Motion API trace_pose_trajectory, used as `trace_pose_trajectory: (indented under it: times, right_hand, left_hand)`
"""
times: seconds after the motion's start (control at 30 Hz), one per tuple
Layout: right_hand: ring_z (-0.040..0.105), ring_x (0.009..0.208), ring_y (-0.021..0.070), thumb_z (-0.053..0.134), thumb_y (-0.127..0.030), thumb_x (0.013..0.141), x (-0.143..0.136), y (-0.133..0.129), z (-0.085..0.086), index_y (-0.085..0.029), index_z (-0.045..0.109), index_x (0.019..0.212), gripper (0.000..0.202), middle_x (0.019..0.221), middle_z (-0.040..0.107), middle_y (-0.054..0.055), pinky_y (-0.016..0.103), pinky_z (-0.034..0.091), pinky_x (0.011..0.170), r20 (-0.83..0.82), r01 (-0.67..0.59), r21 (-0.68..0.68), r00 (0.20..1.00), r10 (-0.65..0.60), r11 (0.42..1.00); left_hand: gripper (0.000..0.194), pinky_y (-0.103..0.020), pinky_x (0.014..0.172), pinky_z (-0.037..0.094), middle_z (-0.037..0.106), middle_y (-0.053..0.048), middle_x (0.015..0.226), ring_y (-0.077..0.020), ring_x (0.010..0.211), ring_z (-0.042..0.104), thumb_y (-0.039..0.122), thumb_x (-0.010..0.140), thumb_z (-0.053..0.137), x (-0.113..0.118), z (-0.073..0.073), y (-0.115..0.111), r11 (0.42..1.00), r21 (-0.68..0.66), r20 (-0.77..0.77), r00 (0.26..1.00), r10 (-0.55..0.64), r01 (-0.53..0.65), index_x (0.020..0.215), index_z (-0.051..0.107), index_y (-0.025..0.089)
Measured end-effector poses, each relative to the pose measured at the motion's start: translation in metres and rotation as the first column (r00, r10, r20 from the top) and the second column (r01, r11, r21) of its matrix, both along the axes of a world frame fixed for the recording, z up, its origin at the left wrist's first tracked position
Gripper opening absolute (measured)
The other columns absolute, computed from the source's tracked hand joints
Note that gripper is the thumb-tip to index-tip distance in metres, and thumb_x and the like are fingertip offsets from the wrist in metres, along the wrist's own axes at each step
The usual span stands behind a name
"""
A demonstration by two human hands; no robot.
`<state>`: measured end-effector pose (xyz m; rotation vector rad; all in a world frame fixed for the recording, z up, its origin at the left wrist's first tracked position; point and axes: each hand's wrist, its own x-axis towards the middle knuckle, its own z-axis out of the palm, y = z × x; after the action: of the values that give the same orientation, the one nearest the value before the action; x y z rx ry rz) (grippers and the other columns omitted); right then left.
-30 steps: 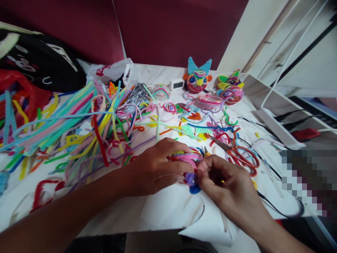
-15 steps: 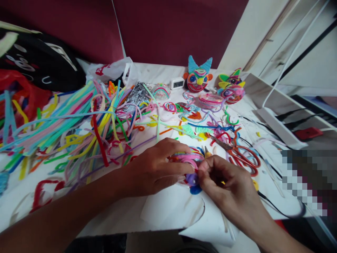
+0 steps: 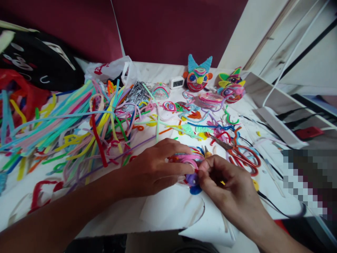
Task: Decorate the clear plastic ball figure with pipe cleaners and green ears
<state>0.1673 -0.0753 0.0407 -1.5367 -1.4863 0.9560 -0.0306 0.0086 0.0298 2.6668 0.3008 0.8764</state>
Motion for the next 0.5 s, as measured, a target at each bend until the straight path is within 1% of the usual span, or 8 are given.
trace_pose_trajectory:
  times: [0.1,0.27,0.4,0.5]
  right_hand:
    - [0.051,0.051,0.0071,0.058,-0.019,0.079,0.0004,0.0004,-0.0009,-0.02,0.058,0.072,0.006,0.062,0.055,-0.004,0.016,0.041,0.046,-0.008,-0.005,0.002,1.0,0.005,1.0]
    - [0.05,0.052,0.0073,0.058,-0.019,0.079,0.002,-0.0002,-0.0003,-0.019,0.059,0.073,0.007,0.062,0.055,-0.004,0.017,0.041,0.047,-0.001,-0.009,-0.018,1.0,0.009,1.0]
    - [0.049,0.051,0.0071,0.057,-0.019,0.08,0.0022,-0.0012,0.0004,-0.019,0.059,0.073,0.006,0.062,0.054,-0.004,0.017,0.039,0.046,-0.02,-0.011,-0.045,1.0,0.01,0.999]
    - [0.048,0.049,0.0069,0.058,-0.021,0.079,0.0014,-0.0006,0.0003,-0.019,0.059,0.072,0.007,0.059,0.054,-0.004,0.017,0.038,0.044,-0.025,-0.007,-0.054,1.0,0.006,0.998]
  left_hand:
    - [0.022,-0.038,0.098,0.047,0.061,-0.012,0.126,-0.0218,0.113,0.058,0.021,0.096,0.05,0.0005,-0.0021,0.0013,1.0,0.006,0.002,1.0,-0.008,0.008,0.113,0.064,0.022]
    - [0.022,-0.039,0.097,0.046,0.061,-0.011,0.127,-0.0213,0.11,0.058,0.023,0.096,0.049,0.0009,-0.0064,0.0035,0.999,0.034,0.028,1.0,-0.009,0.008,0.113,0.063,0.025]
    - [0.022,-0.038,0.097,0.046,0.06,-0.011,0.127,-0.0211,0.11,0.058,0.021,0.095,0.05,0.0003,-0.0054,0.0035,1.0,0.018,-0.002,1.0,0.0,0.0,0.113,0.063,0.025]
    - [0.022,-0.037,0.098,0.045,0.06,-0.01,0.127,-0.0208,0.11,0.058,0.021,0.095,0.051,0.0001,-0.0044,0.0036,1.0,0.023,0.007,1.0,-0.008,0.008,0.112,0.063,0.024]
